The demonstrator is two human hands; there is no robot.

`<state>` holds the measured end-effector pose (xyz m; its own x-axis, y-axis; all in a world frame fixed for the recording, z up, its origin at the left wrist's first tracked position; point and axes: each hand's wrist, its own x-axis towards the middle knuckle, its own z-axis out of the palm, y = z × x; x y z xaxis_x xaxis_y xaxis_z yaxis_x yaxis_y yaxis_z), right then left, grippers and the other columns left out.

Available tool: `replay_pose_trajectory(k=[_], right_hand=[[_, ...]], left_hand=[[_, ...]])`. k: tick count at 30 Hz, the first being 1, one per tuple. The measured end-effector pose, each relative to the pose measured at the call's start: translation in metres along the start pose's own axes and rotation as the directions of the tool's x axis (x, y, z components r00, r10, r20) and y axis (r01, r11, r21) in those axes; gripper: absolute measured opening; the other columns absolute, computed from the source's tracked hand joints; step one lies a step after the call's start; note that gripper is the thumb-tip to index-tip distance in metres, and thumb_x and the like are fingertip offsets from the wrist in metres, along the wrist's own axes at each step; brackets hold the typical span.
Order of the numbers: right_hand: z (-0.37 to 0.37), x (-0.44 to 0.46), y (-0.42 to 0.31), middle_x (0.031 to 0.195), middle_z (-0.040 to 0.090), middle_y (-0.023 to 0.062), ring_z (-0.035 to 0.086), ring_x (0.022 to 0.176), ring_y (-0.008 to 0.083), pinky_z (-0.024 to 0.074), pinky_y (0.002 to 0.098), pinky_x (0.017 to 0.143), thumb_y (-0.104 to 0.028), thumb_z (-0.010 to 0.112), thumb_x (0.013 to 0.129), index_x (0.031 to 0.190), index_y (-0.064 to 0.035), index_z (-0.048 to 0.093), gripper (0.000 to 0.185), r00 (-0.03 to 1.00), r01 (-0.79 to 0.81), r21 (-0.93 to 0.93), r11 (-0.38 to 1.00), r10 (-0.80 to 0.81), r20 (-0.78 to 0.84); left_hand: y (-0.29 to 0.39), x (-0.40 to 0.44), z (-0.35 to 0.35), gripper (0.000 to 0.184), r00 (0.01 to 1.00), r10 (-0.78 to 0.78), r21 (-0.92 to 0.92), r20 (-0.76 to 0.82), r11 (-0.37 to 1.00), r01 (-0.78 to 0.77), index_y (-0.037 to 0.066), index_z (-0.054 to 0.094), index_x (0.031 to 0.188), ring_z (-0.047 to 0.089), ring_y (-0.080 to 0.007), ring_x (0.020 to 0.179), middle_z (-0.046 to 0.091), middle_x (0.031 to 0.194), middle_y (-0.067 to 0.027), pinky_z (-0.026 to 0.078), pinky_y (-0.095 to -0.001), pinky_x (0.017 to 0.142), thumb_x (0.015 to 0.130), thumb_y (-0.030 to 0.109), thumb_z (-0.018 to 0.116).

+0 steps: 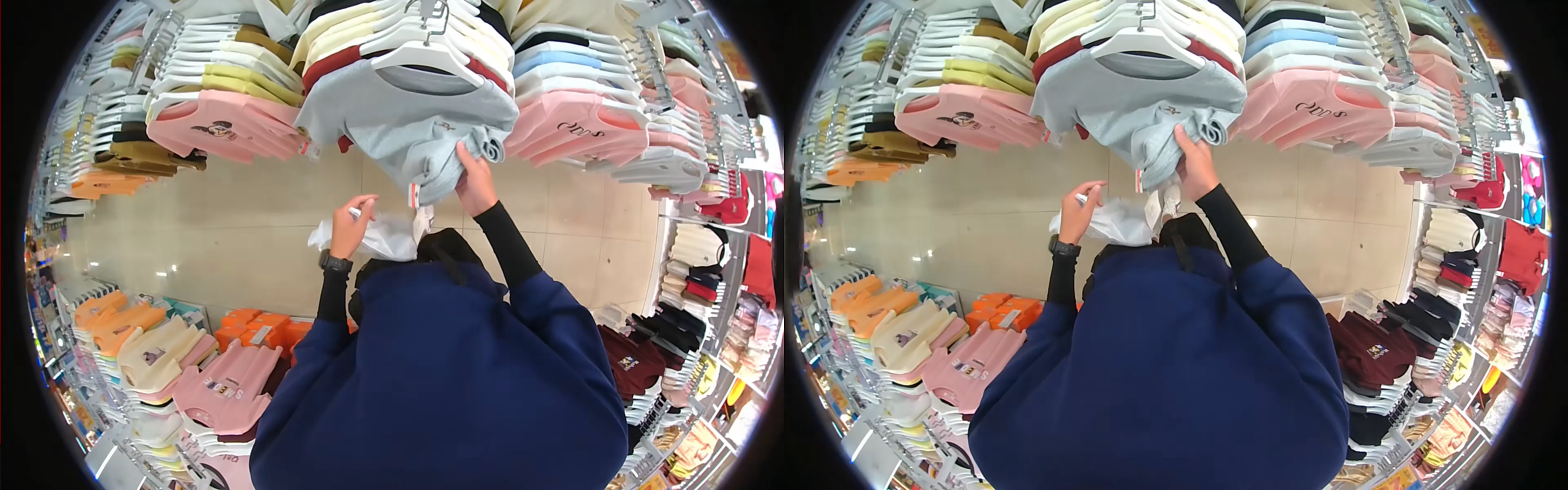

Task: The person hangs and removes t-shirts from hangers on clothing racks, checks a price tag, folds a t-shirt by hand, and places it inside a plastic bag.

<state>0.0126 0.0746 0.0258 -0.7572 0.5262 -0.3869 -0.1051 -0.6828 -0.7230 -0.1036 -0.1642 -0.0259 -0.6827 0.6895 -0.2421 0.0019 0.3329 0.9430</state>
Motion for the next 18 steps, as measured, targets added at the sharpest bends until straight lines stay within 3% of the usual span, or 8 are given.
replay_pose_trajectory(k=[2, 5, 6, 9, 10, 13, 14, 18], right_hand=[[0.017, -0.012, -0.015, 0.12, 0.063, 0.0069, 0.062, 0.108, 0.0199, 0.0502, 0.0368, 0.093, -0.027, 0.05, 0.101, 0.13, -0.0054, 0.049, 0.036, 0.999, -0.034, 0.109, 0.993, 0.031, 0.032], [0.03, -0.025, -0.019, 0.119, 0.063, 0.007, 0.064, 0.106, 0.0207, 0.0512, 0.0369, 0.092, -0.029, 0.049, 0.101, 0.127, -0.0053, 0.05, 0.035, 0.999, -0.029, 0.197, 0.98, 0.02, 0.045], [0.033, -0.028, -0.019, 0.118, 0.064, 0.008, 0.065, 0.102, 0.0213, 0.0527, 0.0374, 0.09, -0.029, 0.049, 0.102, 0.125, -0.0055, 0.052, 0.033, 0.997, -0.039, 0.215, 0.976, 0.025, 0.067], [0.027, -0.028, -0.011, 0.113, 0.066, 0.0093, 0.066, 0.098, 0.0224, 0.054, 0.0383, 0.087, -0.028, 0.049, 0.102, 0.124, -0.0052, 0.053, 0.032, 0.977, -0.162, 0.337, 0.927, 0.103, 0.185], [0.026, -0.027, -0.009, 0.108, 0.068, 0.0101, 0.067, 0.095, 0.0234, 0.0545, 0.0392, 0.086, -0.029, 0.049, 0.101, 0.122, -0.0044, 0.055, 0.032, 0.968, -0.187, 0.367, 0.911, 0.108, 0.226], [0.028, -0.023, -0.007, 0.107, 0.068, 0.0106, 0.068, 0.093, 0.0239, 0.0551, 0.0395, 0.084, -0.029, 0.05, 0.101, 0.119, -0.0037, 0.056, 0.032, 0.949, -0.242, 0.402, 0.883, 0.13, 0.287], [0.027, -0.02, -0.006, 0.107, 0.068, 0.0105, 0.068, 0.094, 0.0239, 0.055, 0.0392, 0.085, -0.029, 0.05, 0.101, 0.119, -0.0036, 0.057, 0.032, 0.948, -0.242, 0.394, 0.887, 0.129, 0.291], [0.026, -0.011, -0.006, 0.108, 0.067, 0.0087, 0.066, 0.099, 0.023, 0.0533, 0.0385, 0.087, -0.031, 0.052, 0.1, 0.114, -0.0053, 0.057, 0.03, 0.965, -0.22, 0.328, 0.919, 0.154, 0.214]], left_hand=[[-0.008, -0.002, 0.008, 0.03, 0.999, 0.041, -0.098, 0.001, 0.994, -0.041, -0.002, 0.065, 0.115, 0.064, -0.013, 0.09, 0.071, 0.096, -0.0078, 0.047, -0.027, 0.082, 0.098, 0.022, 0.057], [-0.008, -0.003, 0.03, 0.037, 0.989, 0.147, -0.29, -0.018, 0.946, -0.146, -0.001, 0.059, 0.124, 0.06, -0.011, 0.088, 0.069, 0.105, -0.0067, 0.045, -0.0266, 0.082, 0.101, 0.026, 0.051], [-0.002, -0.005, 0.034, 0.042, 0.995, 0.097, -0.33, 0.024, 0.94, -0.084, -0.001, 0.055, 0.13, 0.056, -0.007, 0.079, 0.067, 0.113, -0.0067, 0.044, -0.0239, 0.074, 0.103, 0.031, 0.046], [0.005, -0.005, 0.046, 0.044, 0.974, -0.124, -0.381, 0.192, 0.905, 0.19, 0.001, 0.055, 0.131, 0.043, -0.002, 0.062, 0.067, 0.114, -0.0056, 0.036, -0.0199, 0.057, 0.104, 0.034, 0.042], [0.009, -0.007, 0.051, 0.044, 0.956, -0.169, -0.41, 0.238, 0.875, 0.257, 0.003, 0.056, 0.129, 0.029, 0.0001, 0.053, 0.067, 0.105, -0.0023, 0.023, -0.0194, 0.047, 0.104, 0.037, 0.042], [0.014, -0.006, 0.051, 0.048, 0.898, -0.157, -0.487, 0.412, 0.794, 0.362, 0.002, 0.058, 0.129, 0.038, -0.0002, 0.061, 0.067, 0.098, 0.0006, 0.03, -0.0201, 0.052, 0.102, 0.041, 0.049], [0.018, -0.007, 0.051, 0.039, 0.916, -0.106, -0.543, 0.387, 0.777, 0.319, 0.002, 0.063, 0.12, 0.045, -0.001, 0.064, 0.065, 0.091, 0.0027, 0.036, -0.0197, 0.057, 0.101, 0.034, 0.053], [0.047, -0.008, 0.047, 0.022, 0.959, 0.014, -0.565, 0.282, 0.81, 0.154, 0.0, 0.066, 0.101, 0.055, -0.0032, 0.074, 0.064, 0.084, 0.0027, 0.044, -0.0206, 0.066, 0.095, 0.021, 0.064]])
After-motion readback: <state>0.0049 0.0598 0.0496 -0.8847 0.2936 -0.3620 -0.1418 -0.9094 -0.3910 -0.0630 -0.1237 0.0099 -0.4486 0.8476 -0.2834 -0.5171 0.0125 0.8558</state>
